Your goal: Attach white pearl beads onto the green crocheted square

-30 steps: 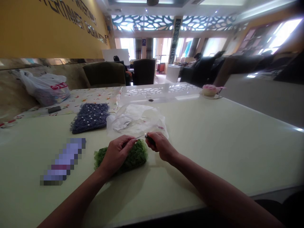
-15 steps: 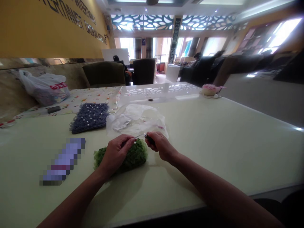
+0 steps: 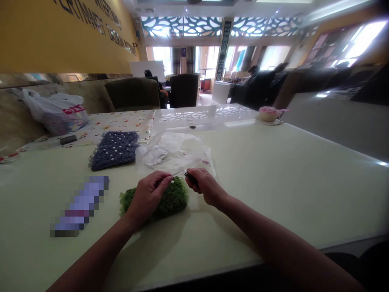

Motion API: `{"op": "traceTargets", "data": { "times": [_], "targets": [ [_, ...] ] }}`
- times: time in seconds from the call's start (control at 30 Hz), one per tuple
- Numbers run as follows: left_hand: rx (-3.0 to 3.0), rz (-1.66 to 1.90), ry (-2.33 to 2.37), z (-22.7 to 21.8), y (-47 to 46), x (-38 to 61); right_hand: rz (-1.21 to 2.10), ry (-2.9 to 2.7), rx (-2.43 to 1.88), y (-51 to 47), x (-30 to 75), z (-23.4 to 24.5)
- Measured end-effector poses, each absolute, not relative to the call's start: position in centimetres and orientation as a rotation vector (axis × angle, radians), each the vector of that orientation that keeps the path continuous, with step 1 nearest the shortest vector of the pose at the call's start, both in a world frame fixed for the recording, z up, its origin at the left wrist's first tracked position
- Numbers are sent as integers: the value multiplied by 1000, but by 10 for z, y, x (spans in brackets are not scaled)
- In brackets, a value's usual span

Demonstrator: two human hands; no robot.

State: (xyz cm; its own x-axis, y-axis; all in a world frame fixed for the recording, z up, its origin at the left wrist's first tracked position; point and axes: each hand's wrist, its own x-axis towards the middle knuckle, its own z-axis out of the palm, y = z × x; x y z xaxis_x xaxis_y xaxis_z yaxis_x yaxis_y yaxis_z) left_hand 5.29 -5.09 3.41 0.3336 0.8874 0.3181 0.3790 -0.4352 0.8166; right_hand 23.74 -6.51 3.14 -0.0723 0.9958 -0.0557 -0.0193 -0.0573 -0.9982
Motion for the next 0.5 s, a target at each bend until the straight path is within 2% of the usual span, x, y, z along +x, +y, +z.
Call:
{"op": "traceTargets", "data": {
  "times": [0.5],
  "targets": [
    [1924, 1013, 1111, 36, -51, 51, 1287, -1191, -1209, -65, 240, 31]
  ]
}}
